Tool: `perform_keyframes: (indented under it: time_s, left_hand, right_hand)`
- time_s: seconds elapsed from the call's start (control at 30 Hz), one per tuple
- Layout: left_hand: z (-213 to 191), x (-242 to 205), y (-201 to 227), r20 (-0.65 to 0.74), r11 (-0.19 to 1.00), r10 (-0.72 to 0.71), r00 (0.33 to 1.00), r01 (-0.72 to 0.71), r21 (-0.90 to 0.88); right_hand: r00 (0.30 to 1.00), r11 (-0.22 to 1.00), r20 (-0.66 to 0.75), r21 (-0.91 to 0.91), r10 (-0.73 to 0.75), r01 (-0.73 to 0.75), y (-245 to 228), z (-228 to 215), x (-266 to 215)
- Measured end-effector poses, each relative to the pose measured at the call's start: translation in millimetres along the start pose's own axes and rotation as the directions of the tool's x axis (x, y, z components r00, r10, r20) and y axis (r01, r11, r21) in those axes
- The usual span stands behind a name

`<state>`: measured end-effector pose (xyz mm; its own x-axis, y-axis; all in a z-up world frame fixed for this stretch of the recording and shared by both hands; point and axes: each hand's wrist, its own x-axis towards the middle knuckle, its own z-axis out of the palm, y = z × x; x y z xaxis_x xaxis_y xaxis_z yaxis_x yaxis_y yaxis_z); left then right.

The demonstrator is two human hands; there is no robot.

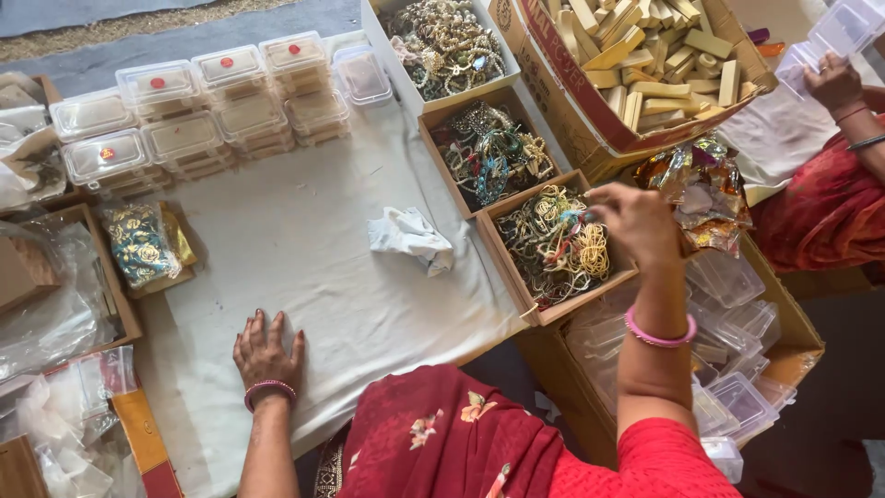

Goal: The person picks up jewelry from a box, wipes it with a white cloth, places it into a small beige pouch, and then puts the pouch into a clear plastic container. The person repeats this process for multiple jewelry items.

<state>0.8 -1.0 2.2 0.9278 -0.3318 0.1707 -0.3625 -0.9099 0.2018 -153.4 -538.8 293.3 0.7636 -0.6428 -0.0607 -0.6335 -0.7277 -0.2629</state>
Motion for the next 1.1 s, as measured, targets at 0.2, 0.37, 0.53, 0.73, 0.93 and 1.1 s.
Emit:
perform_keyframes:
  time_s: [0.2,0.37,0.53,0.73,0.93,1.1]
  left_hand:
    - [3.9,-0.4,-1.9,-0.018,1.000,0.009,1.000,-0.009,-0.025]
    - [4.1,-1.8,-2.0,-0.006,1.000,0.014,1.000,-0.014,0.008]
    - [10.5,-0.9,-4.9,0.001,1.000,0.018,1.000,-0.018,0.025]
    - [5.4,-0.7,-2.2,0.014,1.000,0.007,1.000,-0.007,-0.002]
    - [25.9,0.9,-5.5,0.014,1.000,-0.012,1.000,0.012,-0.011]
    - [20.0,37.0,27.1,0.384,0.918,-0.120,0.915,0.250,-0.307]
  right_hand:
    - [0.836,0.927,-0.413,-0.062,-0.362,0.370,-0.7,-34.3,-17.6]
    - [0.992,0.961,-0.002,-0.249,-0.126,0.122,32.7,63.9,14.1]
    - [0.943,0.963,0.323,-0.221,-0.076,0.154,41.6,170.8,5.9]
    - [0.884,0.833,0.047,-0.314,-0.465,0.455,64.4,227.9,3.7]
    - [0.971,0.974,-0.102,0.056,-0.215,0.221,63.1,161.7,8.3]
    - [0.992,0.781,-0.082,0.612,-0.097,0.127,3.7,79.1,-2.1]
